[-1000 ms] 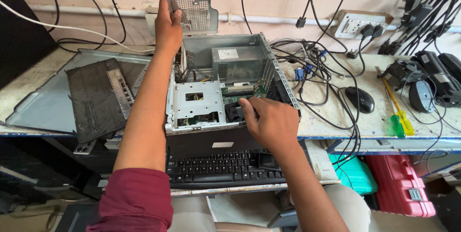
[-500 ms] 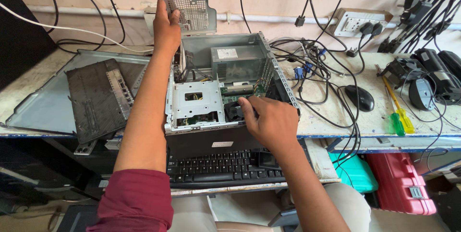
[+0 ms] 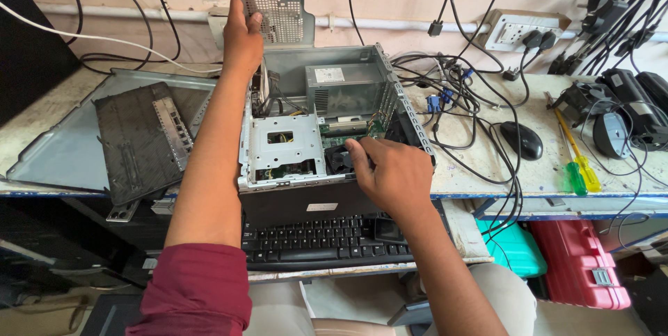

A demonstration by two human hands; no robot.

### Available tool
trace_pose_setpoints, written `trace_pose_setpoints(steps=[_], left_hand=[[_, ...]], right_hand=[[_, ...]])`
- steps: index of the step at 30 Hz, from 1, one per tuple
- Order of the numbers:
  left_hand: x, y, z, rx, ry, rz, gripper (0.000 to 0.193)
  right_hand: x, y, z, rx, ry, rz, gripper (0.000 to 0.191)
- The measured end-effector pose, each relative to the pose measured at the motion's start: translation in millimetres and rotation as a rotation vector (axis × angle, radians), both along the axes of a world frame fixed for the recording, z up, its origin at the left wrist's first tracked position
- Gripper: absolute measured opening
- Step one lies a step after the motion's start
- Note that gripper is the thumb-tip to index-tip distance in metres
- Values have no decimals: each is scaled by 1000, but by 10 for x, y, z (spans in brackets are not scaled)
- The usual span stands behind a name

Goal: The person removes the side panel of a desktop computer case, then removes the power supply and a drive bay bracket. The person places the components on the table, reinserts the drive bay bracket and power supply, and closes the case. The person then repositions the computer case upright on the workbench.

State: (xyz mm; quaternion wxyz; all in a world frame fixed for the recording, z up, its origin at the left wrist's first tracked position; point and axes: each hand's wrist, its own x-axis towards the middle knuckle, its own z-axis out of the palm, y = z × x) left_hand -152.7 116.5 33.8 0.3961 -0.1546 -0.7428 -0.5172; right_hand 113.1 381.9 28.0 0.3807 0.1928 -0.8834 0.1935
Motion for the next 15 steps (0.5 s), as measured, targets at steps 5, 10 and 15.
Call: trace_pose_setpoints(steps=[5, 10, 15], left_hand=[[32, -54, -34, -37, -40, 9, 40], [204, -245, -124, -276, -103, 114, 25], [501, -462, -141, -421, -86, -260, 21]], right_hand=[[18, -2, 31, -10, -5, 7, 33], [88, -22, 98, -46, -12, 21, 22], [154, -39, 153, -79, -17, 41, 21]])
